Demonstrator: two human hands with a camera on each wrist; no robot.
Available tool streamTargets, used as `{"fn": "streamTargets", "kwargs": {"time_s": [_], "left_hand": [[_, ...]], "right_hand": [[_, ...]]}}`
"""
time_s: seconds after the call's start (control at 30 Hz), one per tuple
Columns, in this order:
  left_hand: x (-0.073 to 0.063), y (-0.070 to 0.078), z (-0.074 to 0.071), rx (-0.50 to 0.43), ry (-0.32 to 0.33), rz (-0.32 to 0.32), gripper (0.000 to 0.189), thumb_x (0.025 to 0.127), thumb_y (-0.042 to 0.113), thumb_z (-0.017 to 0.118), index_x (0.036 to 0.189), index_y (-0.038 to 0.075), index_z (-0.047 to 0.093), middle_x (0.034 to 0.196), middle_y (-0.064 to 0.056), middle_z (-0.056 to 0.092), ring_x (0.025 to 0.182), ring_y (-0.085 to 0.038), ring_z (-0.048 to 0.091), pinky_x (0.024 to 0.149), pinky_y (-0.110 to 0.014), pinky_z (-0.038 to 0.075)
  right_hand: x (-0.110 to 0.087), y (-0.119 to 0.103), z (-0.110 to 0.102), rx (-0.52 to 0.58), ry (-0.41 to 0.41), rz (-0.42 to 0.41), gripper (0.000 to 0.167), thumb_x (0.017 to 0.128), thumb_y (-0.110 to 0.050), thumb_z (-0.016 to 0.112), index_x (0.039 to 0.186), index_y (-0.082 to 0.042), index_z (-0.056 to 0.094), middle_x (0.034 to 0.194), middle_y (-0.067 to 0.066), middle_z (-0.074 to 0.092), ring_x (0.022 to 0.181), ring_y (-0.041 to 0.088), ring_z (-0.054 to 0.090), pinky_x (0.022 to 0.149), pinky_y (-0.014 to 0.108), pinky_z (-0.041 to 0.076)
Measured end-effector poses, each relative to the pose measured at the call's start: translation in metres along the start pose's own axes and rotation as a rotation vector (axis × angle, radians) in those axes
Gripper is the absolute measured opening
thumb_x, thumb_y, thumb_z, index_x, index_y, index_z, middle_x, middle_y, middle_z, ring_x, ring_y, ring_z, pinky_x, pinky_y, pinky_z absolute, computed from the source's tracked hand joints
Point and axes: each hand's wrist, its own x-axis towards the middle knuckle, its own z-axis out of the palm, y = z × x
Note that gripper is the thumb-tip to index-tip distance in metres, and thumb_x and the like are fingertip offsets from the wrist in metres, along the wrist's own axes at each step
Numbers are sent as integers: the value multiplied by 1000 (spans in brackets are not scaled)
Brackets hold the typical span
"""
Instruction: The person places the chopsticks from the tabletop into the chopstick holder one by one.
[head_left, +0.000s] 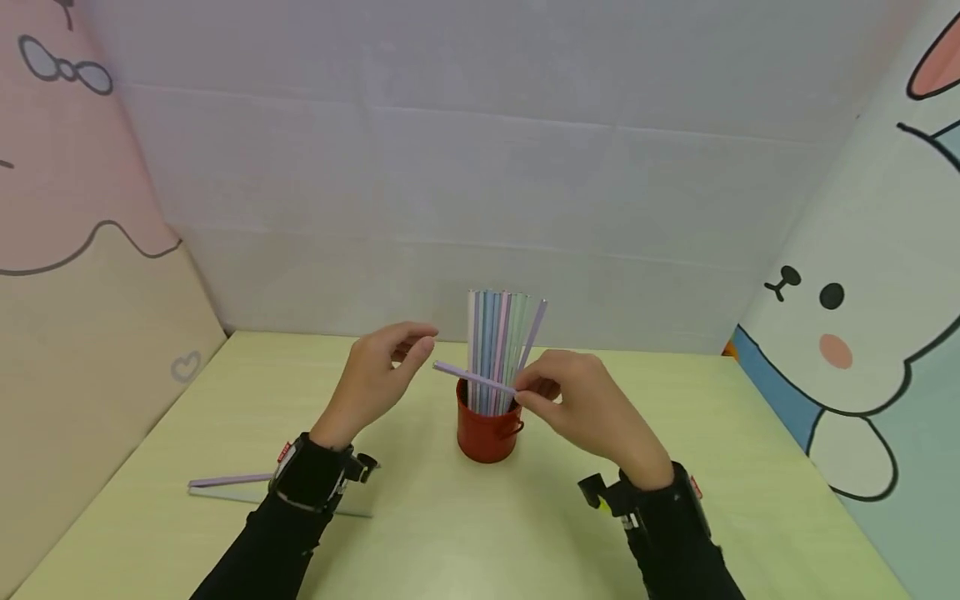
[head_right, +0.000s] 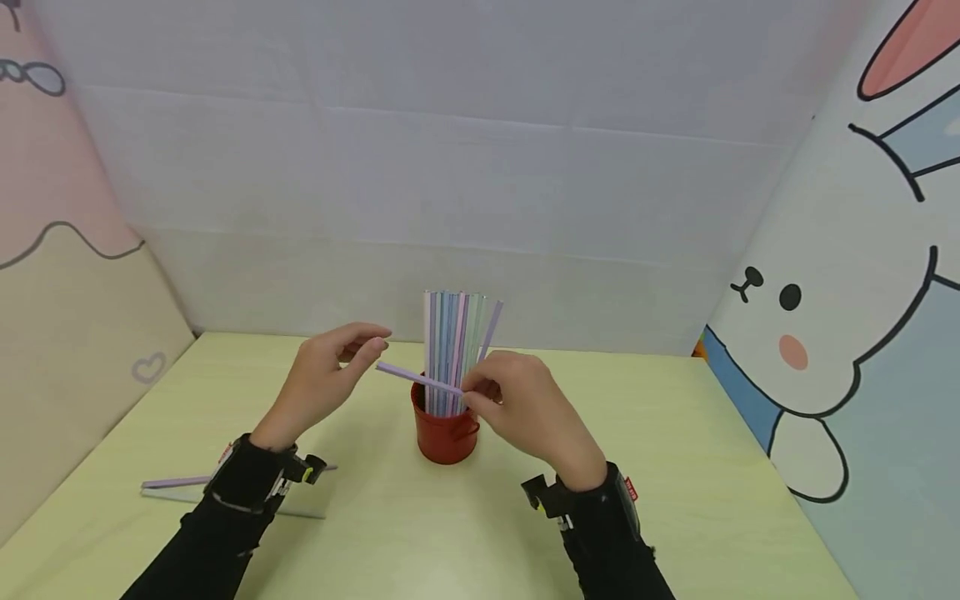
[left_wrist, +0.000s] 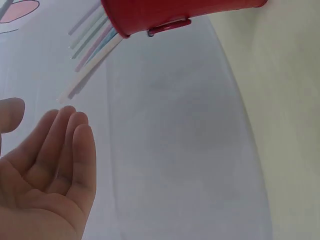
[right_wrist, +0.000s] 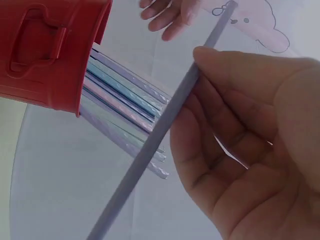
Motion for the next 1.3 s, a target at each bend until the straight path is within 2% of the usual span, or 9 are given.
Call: {"fn": "streamTargets", "kwargs": {"time_s": [0.17,0.3,0.47,0.6,0.77,0.87,1.03,1.3], "left_hand": [[-4,-10,23,-64,-56,-108,42,105,37,69,138,11,69,120,-3,76,108,-20,72,93,-40,62],[-8,-10,39,-112,-150,-181,62,100,46,74,150,12,58,139,-9,68,124,-28,67,103,-48,58],[-14,-9,54,-188,-270,-284,94,87,49,87,162,14,42,155,-12,55,132,-37,59,109,-56,52],[-15,-7,63,-221,-314,-279,102,80,46,94,162,18,41,153,-3,56,132,-28,58,110,-54,51],[-17,-5,68,-240,-325,-239,97,80,37,96,159,18,44,149,1,59,130,-24,59,109,-51,53],[-19,-6,69,-237,-322,-230,92,81,35,95,157,17,46,147,1,60,128,-23,61,107,-51,54],[-20,-7,70,-225,-315,-228,88,81,35,95,154,16,50,143,1,63,125,-21,63,107,-49,55],[-20,-9,71,-207,-308,-196,87,82,37,95,153,16,50,143,2,62,127,-19,61,108,-46,54]], "right_hand": [[1,6,-1,77,187,11,13,91,-4,83,102,-10,79,92,-4,74,79,8,69,73,24,61],[5,9,3,191,353,64,14,93,-4,82,105,-7,78,96,1,76,84,12,72,80,21,61],[8,11,8,370,475,148,13,98,-3,75,110,0,73,102,12,75,91,9,72,91,18,58],[9,14,12,472,539,155,15,99,-2,74,113,4,71,102,15,72,91,9,73,89,21,60],[12,17,16,522,632,110,16,99,-2,74,111,7,69,99,16,70,87,13,74,86,25,62],[14,20,22,524,635,123,15,98,-1,75,110,6,70,99,16,70,85,13,74,85,25,63],[17,28,40,476,551,229,12,99,-7,76,107,1,72,97,14,74,82,11,74,80,25,63],[17,42,58,368,505,317,10,97,-10,78,103,-3,75,90,11,77,77,20,74,76,19,61]]}}
